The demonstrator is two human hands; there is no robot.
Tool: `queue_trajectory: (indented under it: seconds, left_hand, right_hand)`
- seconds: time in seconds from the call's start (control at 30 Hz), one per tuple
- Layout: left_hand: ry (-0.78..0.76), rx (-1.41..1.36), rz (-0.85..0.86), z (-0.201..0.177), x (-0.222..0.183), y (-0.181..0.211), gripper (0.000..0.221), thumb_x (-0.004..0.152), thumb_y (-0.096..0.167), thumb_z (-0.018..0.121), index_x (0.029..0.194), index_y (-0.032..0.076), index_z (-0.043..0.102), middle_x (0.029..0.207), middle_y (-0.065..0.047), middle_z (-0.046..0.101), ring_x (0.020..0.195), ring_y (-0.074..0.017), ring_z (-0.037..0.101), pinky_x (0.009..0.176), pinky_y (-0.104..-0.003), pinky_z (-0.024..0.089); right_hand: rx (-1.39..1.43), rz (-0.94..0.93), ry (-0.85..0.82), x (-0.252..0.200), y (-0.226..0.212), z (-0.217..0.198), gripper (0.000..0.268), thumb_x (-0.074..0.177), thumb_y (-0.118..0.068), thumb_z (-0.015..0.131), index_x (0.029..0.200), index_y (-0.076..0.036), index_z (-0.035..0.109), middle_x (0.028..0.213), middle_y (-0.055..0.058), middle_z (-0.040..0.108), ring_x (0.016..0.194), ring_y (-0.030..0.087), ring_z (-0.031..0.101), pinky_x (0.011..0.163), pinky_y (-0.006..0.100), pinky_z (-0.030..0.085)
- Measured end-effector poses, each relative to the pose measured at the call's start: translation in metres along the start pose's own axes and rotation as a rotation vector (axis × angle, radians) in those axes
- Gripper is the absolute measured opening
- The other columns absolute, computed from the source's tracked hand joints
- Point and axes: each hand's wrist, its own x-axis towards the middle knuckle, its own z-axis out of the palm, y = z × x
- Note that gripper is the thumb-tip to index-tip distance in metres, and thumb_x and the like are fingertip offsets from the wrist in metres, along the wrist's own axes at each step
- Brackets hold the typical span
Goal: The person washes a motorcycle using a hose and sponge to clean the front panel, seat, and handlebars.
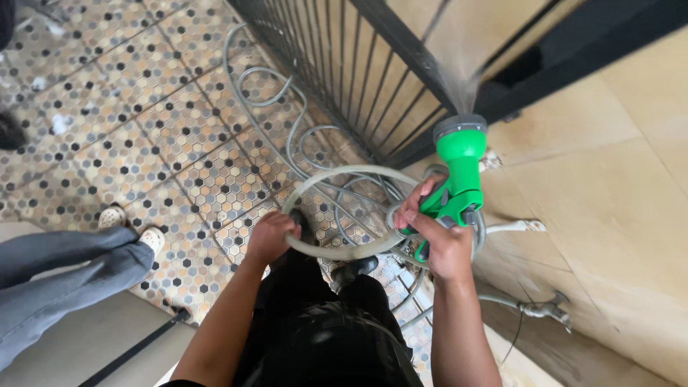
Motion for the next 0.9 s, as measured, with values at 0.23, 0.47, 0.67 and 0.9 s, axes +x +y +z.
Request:
queue_trajectory:
  seconds: [0.23, 0.47, 0.67, 0.9]
  left_hand:
    - [0.221, 0.128, -0.004, -0.051, -0.005, -0.080, 0.027, 0.090, 0.027, 0.076, 0.066, 0.023, 0.065, 0.077, 0.009, 0.075, 0.089, -0.0118, 0.075, 0.095, -0.034, 0.054]
    - [0.529, -0.315, 0.205, -0.148, 0.080, -0.097, 0.034, 0.097, -0.005, 0.075, 0.066, 0.002, 0.063, 0.079, -0.015, 0.074, 0.081, -0.0375, 0.074, 0.081, -0.046, 0.062]
    - [0.600, -0.470, 0.288, -0.190, 0.193, 0.019, 0.037, 0.112, 0.019, 0.052, 0.102, -0.011, 0.070, 0.097, -0.024, 0.077, 0.075, -0.0255, 0.075, 0.058, -0.027, 0.058]
    - [0.417, -0.816, 0.453, -0.179, 0.235, 0.125, 0.040, 0.105, 0.015, 0.054, 0.070, -0.005, 0.054, 0.082, -0.023, 0.066, 0.078, -0.0311, 0.075, 0.064, -0.034, 0.071]
  right_hand:
    - [0.061, 0.067, -0.021, 0.026, 0.023, 0.053, 0.032, 0.080, 0.012, 0.062, 0.107, 0.001, 0.049, 0.071, 0.015, 0.057, 0.060, 0.029, 0.065, 0.062, 0.046, 0.059]
    - [0.249, 0.076, 0.032, 0.066, -0.001, 0.118, 0.037, 0.083, 0.000, 0.060, 0.117, -0.003, 0.046, 0.073, 0.013, 0.050, 0.063, 0.031, 0.060, 0.063, 0.051, 0.057]
    - [0.239, 0.002, -0.031, 0.056, -0.073, 0.126, 0.030, 0.092, -0.005, 0.058, 0.121, -0.004, 0.053, 0.086, 0.011, 0.051, 0.076, 0.026, 0.059, 0.070, 0.042, 0.056]
    - [-0.034, -0.133, 0.357, -0.064, -0.169, 0.097, 0.043, 0.091, -0.019, 0.060, 0.133, -0.011, 0.059, 0.091, 0.009, 0.050, 0.078, 0.026, 0.054, 0.072, 0.043, 0.048]
